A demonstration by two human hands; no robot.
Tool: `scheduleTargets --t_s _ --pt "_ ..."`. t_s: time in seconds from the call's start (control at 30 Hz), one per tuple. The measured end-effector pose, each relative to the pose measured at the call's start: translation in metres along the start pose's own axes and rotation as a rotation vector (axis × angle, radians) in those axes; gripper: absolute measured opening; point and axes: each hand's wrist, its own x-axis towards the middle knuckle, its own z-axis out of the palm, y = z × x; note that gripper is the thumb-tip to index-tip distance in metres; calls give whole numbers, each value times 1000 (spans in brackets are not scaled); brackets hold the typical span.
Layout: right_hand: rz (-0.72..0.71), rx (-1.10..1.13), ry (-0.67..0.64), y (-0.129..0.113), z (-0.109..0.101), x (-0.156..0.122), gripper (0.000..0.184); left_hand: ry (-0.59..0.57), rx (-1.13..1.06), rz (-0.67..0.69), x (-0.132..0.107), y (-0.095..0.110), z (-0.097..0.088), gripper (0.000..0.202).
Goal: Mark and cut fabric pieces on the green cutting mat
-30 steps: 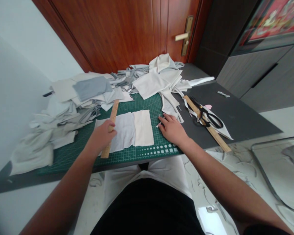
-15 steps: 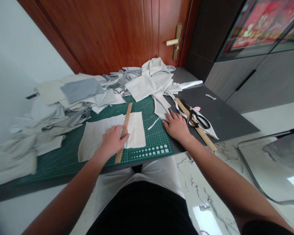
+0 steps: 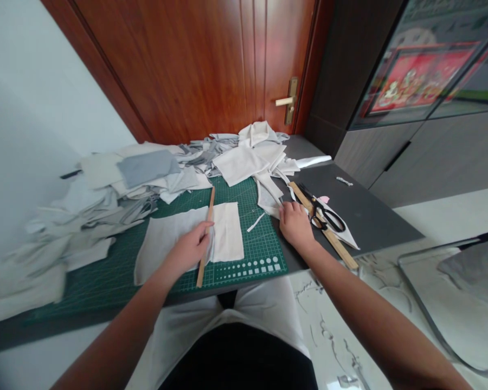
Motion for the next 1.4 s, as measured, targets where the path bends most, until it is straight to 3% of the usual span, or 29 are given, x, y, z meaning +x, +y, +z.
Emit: scheduleTargets --t_s 0.13,0.3,0.37,0.43,0.47,0.57,0.63,0.7,0.77,0.9,0.97,1.1,1.2,1.4 --pt "-26 25 -22 3 7 1 38 5 -40 40 -3 -12 -1 42" --pt "-126 75 12 11 -1 3 31 120 252 49 -11 -19 5 41" --pt "-111 34 79 31 -13 12 35 100 314 37 -15 -18 7 45" --pt "27 -74 91 61 -26 24 41 80 336 57 -18 -18 9 48" --pt "132 -131 55 78 -31 29 44 74 341 64 -19 -18 10 49" --pt "385 -137 -244 123 -37 34 47 70 347 60 -21 -19 11 50" --pt "373 -51 -297 141 -35 27 42 70 351 61 -21 -20 11 50" --pt "322 11 -227 149 -32 17 42 69 356 61 -22 -19 11 49" --pt "325 47 -174 151 -30 9 42 64 359 52 -21 -18 11 49" --pt "391 190 -207 156 -31 2 36 52 357 40 -21 -17 9 50" --pt "380 218 -183 155 -33 1 42 53 356 43 -21 -16 8 51" --pt "188 122 -100 135 -35 1 45 63 357 56 -21 -17 9 51" --pt "31 68 -149 113 -28 2 45 65 362 60 -20 -18 10 51" --pt "-49 -112 -200 102 -16 6 51 66 344 66 -20 -22 11 51"
